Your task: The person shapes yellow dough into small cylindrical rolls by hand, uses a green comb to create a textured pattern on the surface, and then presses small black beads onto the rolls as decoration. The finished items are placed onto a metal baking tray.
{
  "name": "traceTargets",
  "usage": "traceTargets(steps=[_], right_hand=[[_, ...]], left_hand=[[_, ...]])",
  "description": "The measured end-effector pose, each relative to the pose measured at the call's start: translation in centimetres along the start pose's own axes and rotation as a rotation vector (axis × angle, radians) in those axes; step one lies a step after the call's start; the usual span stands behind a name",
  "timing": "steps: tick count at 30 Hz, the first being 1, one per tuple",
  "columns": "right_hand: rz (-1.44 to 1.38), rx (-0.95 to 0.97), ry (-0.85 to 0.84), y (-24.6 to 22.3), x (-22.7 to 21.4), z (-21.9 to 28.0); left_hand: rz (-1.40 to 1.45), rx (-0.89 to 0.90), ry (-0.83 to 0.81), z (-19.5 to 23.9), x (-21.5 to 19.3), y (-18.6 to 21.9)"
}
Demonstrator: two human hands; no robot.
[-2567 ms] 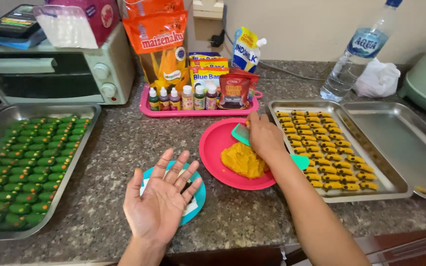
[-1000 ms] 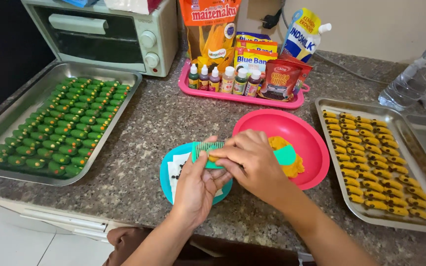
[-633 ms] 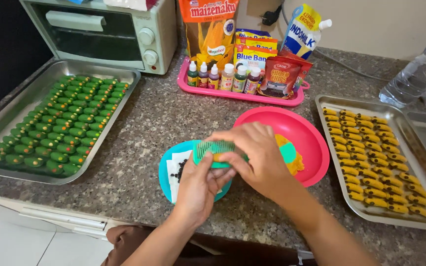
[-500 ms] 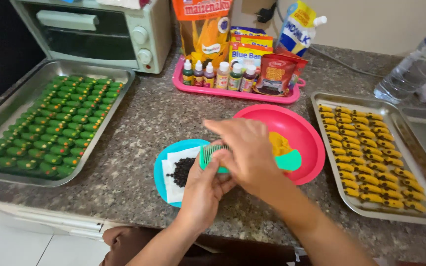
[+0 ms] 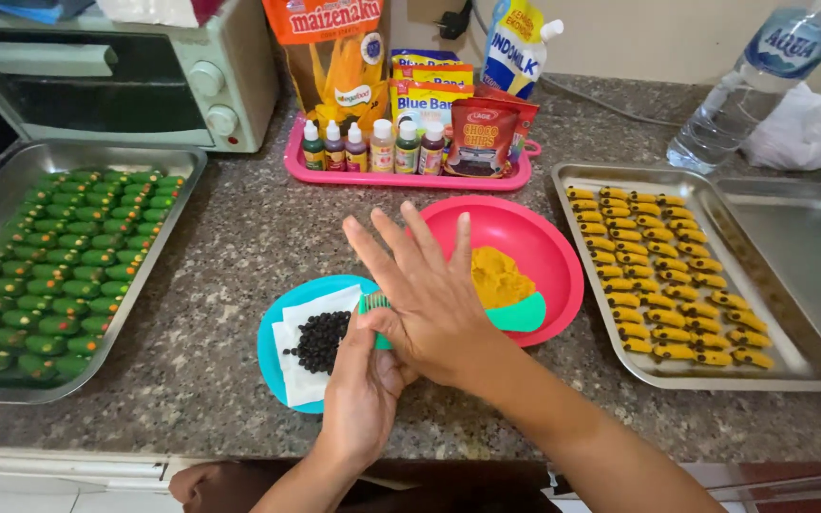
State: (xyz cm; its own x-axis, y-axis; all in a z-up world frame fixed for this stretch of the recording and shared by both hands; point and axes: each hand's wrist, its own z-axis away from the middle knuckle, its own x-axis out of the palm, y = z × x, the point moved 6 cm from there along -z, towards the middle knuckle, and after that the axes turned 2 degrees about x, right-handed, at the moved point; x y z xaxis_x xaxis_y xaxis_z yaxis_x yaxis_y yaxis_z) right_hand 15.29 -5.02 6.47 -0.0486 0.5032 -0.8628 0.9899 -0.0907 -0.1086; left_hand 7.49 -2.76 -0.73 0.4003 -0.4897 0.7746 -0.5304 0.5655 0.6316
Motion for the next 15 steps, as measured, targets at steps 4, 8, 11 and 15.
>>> traceTargets(steps=[4,8,11,15], right_hand=[[-0.064,0.032,0.004,0.2,-0.7,-0.1],[-0.125,0.096,-0.024,0.9,-1.3,-0.3],[-0.162,0.145,-0.033,1.5,-1.8,-0.4],[-0.182,0.171,0.046,1.9,-2.2,-0.5]], left_hand=[[0.007,-0.004,-0.064,-0.3,-0.6,-0.6],[-0.167,-0.076,0.069,-0.1,0.2,-0.1],[-0.270,-0.099,0.144,0.1,-0.4,-0.3],[-0.343,-0.069,0.161,0.3,0.1,0.1]])
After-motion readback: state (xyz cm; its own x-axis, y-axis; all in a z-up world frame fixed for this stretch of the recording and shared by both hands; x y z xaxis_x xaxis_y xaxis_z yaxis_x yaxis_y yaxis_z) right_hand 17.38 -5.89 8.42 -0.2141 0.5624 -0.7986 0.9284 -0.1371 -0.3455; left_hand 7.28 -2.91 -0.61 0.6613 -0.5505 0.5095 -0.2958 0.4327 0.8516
